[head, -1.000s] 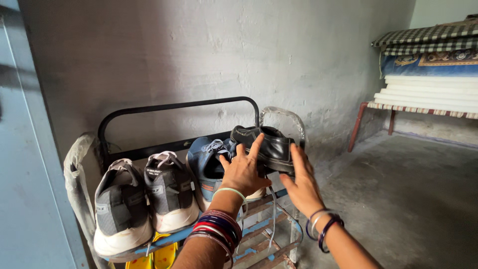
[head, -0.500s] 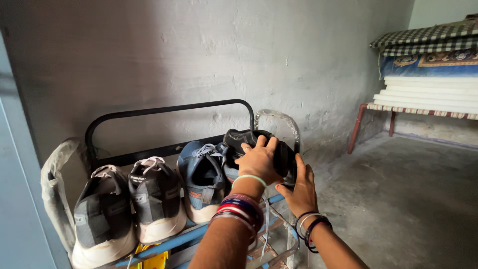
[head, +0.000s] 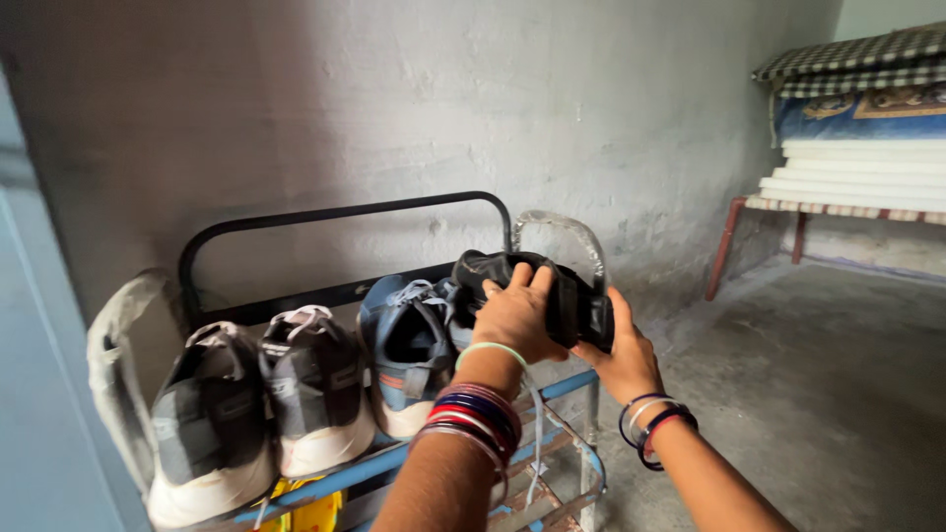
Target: The person sits on the floor and wipes a pair of black shoes with a red cloth. They clean each shoe thoroughly, then place the pair on a metal shoe rack.
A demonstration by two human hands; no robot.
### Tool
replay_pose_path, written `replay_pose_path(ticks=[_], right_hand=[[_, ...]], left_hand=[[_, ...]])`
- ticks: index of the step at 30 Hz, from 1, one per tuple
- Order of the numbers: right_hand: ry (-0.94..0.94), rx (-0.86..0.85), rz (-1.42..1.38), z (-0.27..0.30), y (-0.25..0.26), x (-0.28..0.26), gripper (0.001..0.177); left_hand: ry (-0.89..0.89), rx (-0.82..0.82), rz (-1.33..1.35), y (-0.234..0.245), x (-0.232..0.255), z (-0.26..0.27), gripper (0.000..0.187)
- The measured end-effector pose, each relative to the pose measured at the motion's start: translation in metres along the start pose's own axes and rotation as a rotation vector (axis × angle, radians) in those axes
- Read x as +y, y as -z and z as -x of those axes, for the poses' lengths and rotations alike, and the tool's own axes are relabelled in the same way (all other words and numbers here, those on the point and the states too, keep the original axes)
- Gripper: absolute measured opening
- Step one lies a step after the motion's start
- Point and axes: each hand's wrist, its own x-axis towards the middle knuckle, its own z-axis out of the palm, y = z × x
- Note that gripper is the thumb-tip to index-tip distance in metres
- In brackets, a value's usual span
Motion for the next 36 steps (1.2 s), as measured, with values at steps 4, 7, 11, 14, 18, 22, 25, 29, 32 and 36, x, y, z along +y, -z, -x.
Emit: replay_pose_path(ticks=[4,7,11,14,18,22,25,29,32,36], right_hand=[[-0.028,-0.019,0.036,0.003,-0.012,0.003,0.106],[-0.044,-0.082,0.004,0.000,-0.007,0.000,0.106],[-0.003,-0.007,0.042,0.008,0.012,-0.025,0.100],[0.122,0.264,0.042,0.023,0.022,-0.063,0.083],[0.294,0.412,-0.113,0.052,0.012,-0.133,0.067],[0.313,0.299,-0.325,0.089,-0.019,-0.193,0.059],[0.300,0.150,-0.507,0.119,-0.053,-0.229,0.055],[0.178,-0.051,-0.474,0.154,-0.096,-0.255,0.055],[0.367,-0.038,-0.368,0.170,-0.117,-0.265,0.063],[0.264,-0.091,-0.339,0.181,-0.134,-0.273,0.085]], left_hand=[[0.030,-0.046,-0.055,-0.005,0.004,0.003,0.107],[0.003,-0.002,-0.106,-0.006,0.003,0.004,0.125],[-0.080,0.031,-0.226,0.002,-0.011,0.018,0.133],[-0.103,0.109,-0.294,0.017,-0.030,0.034,0.133],[-0.022,0.195,-0.357,0.046,-0.061,0.057,0.121],[0.095,0.368,-0.413,0.065,-0.096,0.088,0.098],[0.120,0.507,-0.443,0.073,-0.124,0.122,0.082],[0.145,0.591,-0.424,0.079,-0.153,0.163,0.066],[0.069,0.617,-0.392,0.080,-0.168,0.189,0.057],[0.069,0.833,-0.415,0.079,-0.181,0.226,0.060]])
